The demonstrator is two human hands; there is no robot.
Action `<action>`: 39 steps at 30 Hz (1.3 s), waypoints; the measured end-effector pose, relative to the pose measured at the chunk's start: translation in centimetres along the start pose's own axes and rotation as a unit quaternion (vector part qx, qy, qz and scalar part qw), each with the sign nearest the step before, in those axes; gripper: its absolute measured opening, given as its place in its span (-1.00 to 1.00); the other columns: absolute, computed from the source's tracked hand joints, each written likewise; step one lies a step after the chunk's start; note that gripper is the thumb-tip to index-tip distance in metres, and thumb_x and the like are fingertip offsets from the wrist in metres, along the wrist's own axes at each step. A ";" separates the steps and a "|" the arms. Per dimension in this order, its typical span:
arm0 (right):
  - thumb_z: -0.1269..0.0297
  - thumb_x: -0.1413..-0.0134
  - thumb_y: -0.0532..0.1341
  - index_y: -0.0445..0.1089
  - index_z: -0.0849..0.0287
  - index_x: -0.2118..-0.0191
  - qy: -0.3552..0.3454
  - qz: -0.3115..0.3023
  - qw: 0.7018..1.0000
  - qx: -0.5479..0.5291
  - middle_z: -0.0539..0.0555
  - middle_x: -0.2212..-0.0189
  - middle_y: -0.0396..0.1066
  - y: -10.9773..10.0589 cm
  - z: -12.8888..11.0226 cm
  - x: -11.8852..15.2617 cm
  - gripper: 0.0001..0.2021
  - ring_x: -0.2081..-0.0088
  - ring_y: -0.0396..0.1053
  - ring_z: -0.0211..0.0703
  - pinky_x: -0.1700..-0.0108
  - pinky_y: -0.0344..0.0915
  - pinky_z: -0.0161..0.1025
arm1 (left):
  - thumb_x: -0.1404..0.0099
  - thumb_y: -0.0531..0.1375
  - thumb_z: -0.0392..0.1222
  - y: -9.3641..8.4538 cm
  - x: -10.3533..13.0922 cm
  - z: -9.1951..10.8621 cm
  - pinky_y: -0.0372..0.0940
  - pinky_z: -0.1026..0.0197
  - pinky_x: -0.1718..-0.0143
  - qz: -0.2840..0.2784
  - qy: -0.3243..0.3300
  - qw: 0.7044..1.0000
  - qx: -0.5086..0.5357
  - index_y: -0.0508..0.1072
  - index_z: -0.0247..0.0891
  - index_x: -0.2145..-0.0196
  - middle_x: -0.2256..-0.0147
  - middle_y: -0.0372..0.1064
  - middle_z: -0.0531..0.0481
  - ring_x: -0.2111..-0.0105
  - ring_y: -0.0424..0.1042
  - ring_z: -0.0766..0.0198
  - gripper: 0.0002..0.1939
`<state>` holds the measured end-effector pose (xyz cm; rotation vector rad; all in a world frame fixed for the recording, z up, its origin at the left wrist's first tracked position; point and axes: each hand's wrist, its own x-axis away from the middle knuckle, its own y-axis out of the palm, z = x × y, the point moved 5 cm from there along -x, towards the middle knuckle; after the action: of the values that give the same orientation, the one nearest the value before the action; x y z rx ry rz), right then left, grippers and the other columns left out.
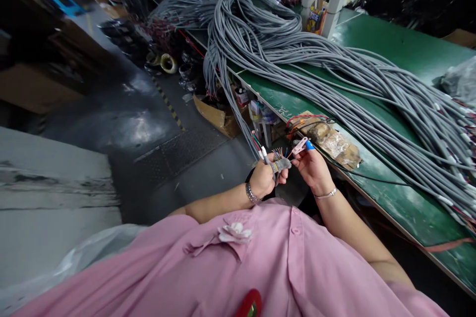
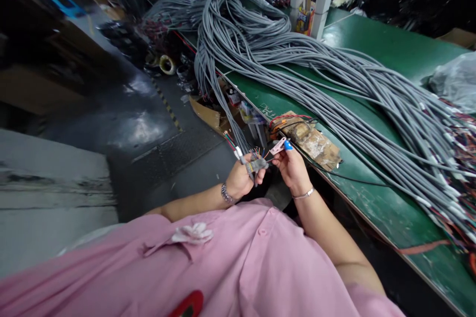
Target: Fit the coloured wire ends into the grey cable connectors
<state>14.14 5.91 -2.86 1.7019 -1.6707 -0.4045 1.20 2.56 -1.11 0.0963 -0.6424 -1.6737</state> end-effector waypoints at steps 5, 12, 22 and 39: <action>-0.04 -0.05 0.24 0.45 0.14 0.36 -0.130 0.082 0.979 0.134 -0.03 0.48 0.40 -1.0 -0.6 0.5 -0.68 0.52 0.26 -0.37 0.47 0.27 -0.41 | 0.00 0.32 -0.03 0.2 -0.4 0.3 0.13 0.35 0.73 0.014 0.002 1.000 -0.001 0.38 -0.31 0.45 0.66 0.33 0.08 0.74 0.24 0.41 -0.70; -0.16 0.00 0.22 0.42 0.14 0.39 -0.052 0.027 0.998 0.023 -0.02 0.48 0.37 -0.2 0.3 -0.5 -0.60 0.49 0.26 -0.32 0.47 0.28 -0.36 | -0.02 0.30 -0.04 0.1 -0.9 -0.6 0.12 0.36 0.74 0.012 -0.013 1.000 -0.002 0.37 -0.30 0.45 0.66 0.34 0.07 0.73 0.26 0.40 -0.72; -0.21 0.03 0.22 0.43 0.11 0.39 -0.006 0.008 1.000 -0.027 0.00 0.42 0.43 0.0 0.9 -0.5 -0.57 0.46 0.31 -0.29 0.43 0.33 -0.34 | 0.01 0.34 -0.02 -0.2 -0.9 -1.0 0.16 0.35 0.74 0.010 -0.009 1.000 -0.010 0.36 -0.30 0.45 0.66 0.35 0.06 0.74 0.26 0.39 -0.68; 0.06 0.05 0.34 0.44 0.16 0.40 0.009 -0.146 0.949 0.278 -0.02 0.57 0.42 2.2 -0.3 3.4 -0.75 0.55 0.31 -0.27 0.44 0.30 -0.26 | -0.04 0.31 -0.04 -0.6 0.3 -3.0 0.17 0.34 0.71 -0.087 -0.073 0.982 -0.150 0.39 -0.36 0.49 0.66 0.38 -0.01 0.72 0.34 0.33 -0.70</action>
<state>13.09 2.87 -0.36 2.3711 -1.6146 -0.0432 1.82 1.21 -3.87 -0.1943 -0.4933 -1.9427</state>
